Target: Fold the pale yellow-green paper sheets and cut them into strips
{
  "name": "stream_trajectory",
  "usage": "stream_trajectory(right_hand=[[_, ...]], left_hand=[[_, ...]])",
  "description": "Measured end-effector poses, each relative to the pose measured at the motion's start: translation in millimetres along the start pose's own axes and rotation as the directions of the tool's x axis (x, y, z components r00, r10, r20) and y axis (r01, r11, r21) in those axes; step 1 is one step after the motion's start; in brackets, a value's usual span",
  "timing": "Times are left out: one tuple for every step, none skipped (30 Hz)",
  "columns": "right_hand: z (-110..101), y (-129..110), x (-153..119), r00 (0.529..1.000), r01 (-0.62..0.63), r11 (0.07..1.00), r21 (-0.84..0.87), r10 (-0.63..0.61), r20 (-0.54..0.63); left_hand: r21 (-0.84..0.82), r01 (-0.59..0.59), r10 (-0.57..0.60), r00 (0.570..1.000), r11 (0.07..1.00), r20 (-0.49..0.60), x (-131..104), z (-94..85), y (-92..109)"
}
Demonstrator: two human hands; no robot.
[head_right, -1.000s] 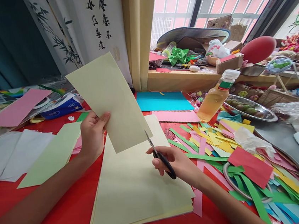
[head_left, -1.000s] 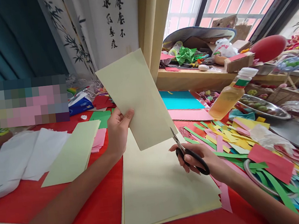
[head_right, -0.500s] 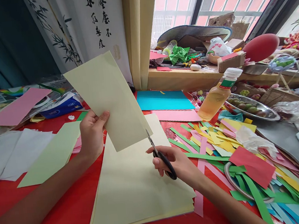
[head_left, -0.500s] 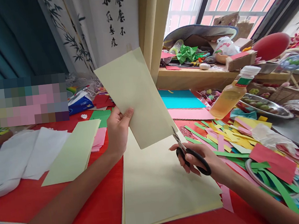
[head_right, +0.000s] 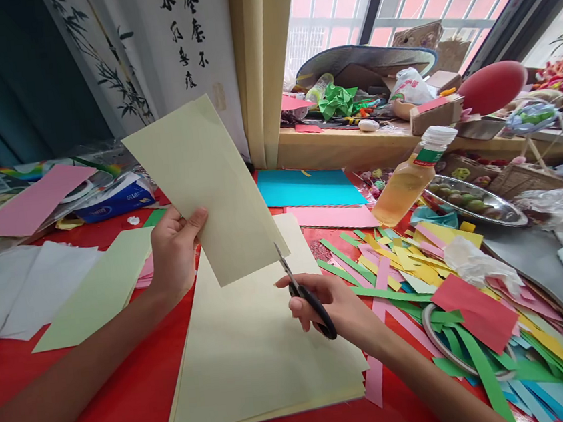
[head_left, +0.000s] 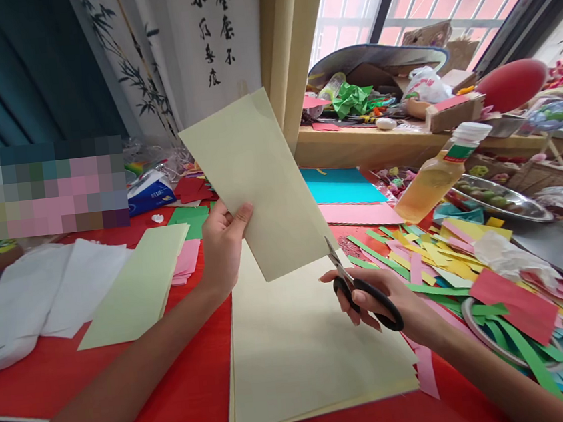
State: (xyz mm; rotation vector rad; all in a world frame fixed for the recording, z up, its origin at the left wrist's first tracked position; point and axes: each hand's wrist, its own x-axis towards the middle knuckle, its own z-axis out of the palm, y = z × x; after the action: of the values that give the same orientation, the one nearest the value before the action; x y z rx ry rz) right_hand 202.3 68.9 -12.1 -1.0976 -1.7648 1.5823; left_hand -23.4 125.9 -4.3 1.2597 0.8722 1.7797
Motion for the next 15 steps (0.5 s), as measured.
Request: stream_trajectory(right_hand=[[0.0,0.1,-0.1,1.000,0.000,1.000,-0.001,0.000,0.000],[0.0,0.1,-0.2,1.000,0.001,1.000,-0.002,-0.001,0.000],[0.0,0.0,-0.3,1.000,0.001,1.000,-0.004,-0.001,0.000],[0.0,-0.2,-0.4,1.000,0.001,1.000,-0.004,-0.001,-0.003],[0.0,-0.4,-0.5,1.000,-0.001,1.000,-0.002,0.001,-0.005],[0.0,-0.6,-0.6,1.000,-0.004,1.000,-0.002,0.004,-0.010],[0.0,-0.6,-0.8,1.000,-0.009,1.000,-0.001,0.009,-0.015],[0.1,-0.6,-0.8,1.000,-0.015,1.000,-0.002,0.015,-0.019],[0.2,-0.4,-0.8,1.000,-0.020,1.000,-0.002,0.020,-0.023],[0.3,0.0,-0.7,0.999,-0.023,1.000,-0.003,0.023,-0.027],[0.5,0.5,-0.5,0.999,-0.027,1.000,-0.003,0.027,-0.030],[0.7,1.1,-0.1,0.999,-0.030,1.000,0.000,0.030,-0.034],[0.9,1.6,0.3,0.999,-0.033,0.999,0.003,0.034,-0.035],[1.2,1.9,0.7,0.999,-0.038,0.999,0.005,0.038,-0.036],[1.5,1.9,1.0,0.998,-0.041,0.999,0.007,0.041,-0.036]], left_hand=[[0.002,0.001,-0.001,1.000,1.000,0.000,-0.1,0.1,0.1],[0.001,-0.001,0.001,1.000,1.000,-0.001,-0.3,0.2,0.2],[-0.001,-0.002,0.002,1.000,1.000,0.000,-0.4,0.3,0.4],[-0.005,-0.004,0.004,1.000,1.000,0.000,-0.4,0.5,0.5],[-0.010,-0.006,0.006,1.000,1.000,0.001,-0.5,0.6,0.7],[-0.013,-0.009,0.009,1.000,1.000,-0.001,-0.5,0.8,0.8],[-0.014,-0.011,0.011,1.000,1.000,-0.003,-0.4,1.0,1.0],[-0.013,-0.013,0.013,1.000,1.000,-0.006,-0.4,1.2,1.1],[-0.010,-0.015,0.015,1.000,1.000,-0.009,-0.4,1.4,1.3],[-0.007,-0.016,0.016,1.000,1.000,-0.012,-0.3,1.5,1.4],[-0.005,-0.015,0.015,1.000,1.000,-0.012,-0.3,1.5,1.6],[-0.005,-0.015,0.014,1.000,1.000,-0.011,-0.3,1.6,1.9],[-0.007,-0.014,0.014,1.000,1.000,-0.009,-0.3,1.6,2.2],[-0.009,-0.013,0.013,1.000,1.000,-0.006,-0.3,1.6,2.5],[-0.010,-0.013,0.013,1.000,1.000,-0.004,-0.3,1.6,2.8]])
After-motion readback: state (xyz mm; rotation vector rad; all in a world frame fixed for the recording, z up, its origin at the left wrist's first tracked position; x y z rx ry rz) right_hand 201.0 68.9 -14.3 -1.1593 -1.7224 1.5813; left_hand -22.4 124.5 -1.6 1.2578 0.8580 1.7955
